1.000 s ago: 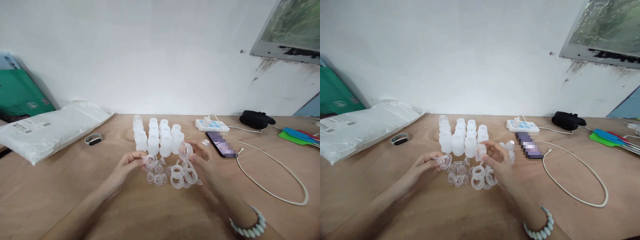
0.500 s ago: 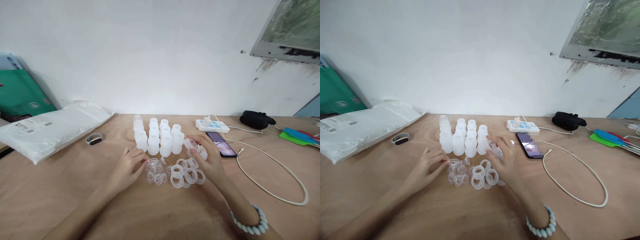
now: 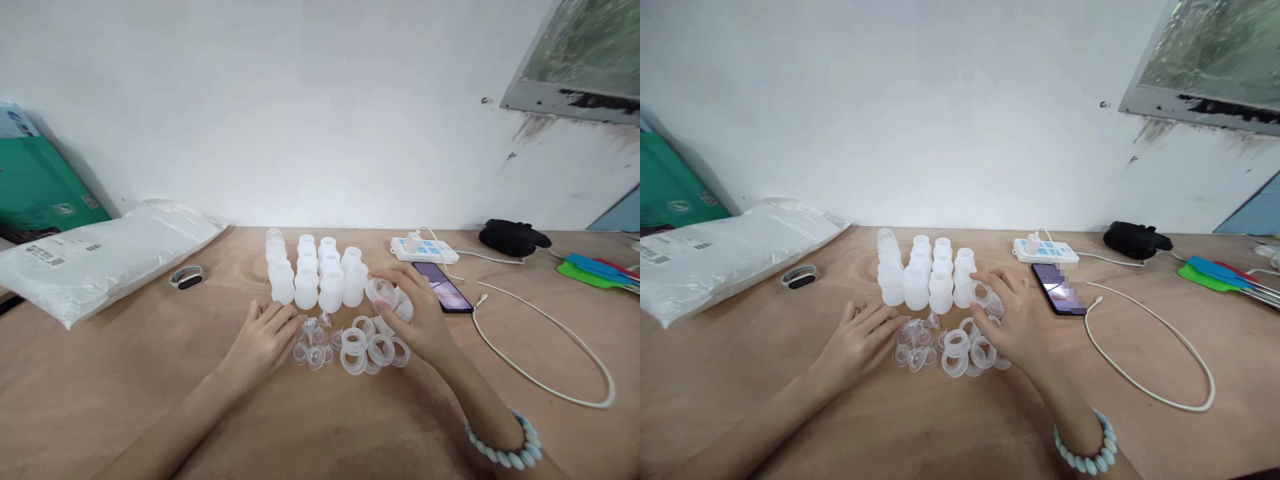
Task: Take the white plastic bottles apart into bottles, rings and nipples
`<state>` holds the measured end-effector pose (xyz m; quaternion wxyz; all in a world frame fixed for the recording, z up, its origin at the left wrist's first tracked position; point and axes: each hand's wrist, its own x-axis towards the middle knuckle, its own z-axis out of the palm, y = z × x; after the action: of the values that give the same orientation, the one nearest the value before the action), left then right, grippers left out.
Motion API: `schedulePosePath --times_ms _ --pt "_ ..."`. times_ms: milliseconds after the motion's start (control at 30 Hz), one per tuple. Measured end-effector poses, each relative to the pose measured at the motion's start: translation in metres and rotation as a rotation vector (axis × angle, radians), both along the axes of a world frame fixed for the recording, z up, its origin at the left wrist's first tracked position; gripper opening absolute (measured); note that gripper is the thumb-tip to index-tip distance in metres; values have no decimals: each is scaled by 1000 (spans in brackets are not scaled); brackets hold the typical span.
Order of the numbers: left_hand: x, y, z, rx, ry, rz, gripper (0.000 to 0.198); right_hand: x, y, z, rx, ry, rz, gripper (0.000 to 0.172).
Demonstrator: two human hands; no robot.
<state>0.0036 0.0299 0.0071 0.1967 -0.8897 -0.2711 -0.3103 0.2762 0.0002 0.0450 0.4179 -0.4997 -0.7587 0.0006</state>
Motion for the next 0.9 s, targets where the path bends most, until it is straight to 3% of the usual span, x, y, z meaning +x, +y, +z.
schedulePosePath --times_ms 233,400,500,667,800,900 --pt "-1 0 -2 -211 -9 -82 27 7 1 5 -394 -348 90 21" --pt "-6 1 -3 -351 -104 -94 26 7 0 6 -511 -395 121 20" --pt "-9 4 -4 -391 -209 -4 25 8 0 7 -511 -397 118 18" --pt "-12 21 -7 -482 -637 218 29 7 3 4 -405 -335 45 14" --pt "-15 59 0 -673 -918 277 36 4 6 2 -275 -251 24 10" --pt "-17 95 9 -754 -949 267 41 2 7 2 -219 -207 28 7"
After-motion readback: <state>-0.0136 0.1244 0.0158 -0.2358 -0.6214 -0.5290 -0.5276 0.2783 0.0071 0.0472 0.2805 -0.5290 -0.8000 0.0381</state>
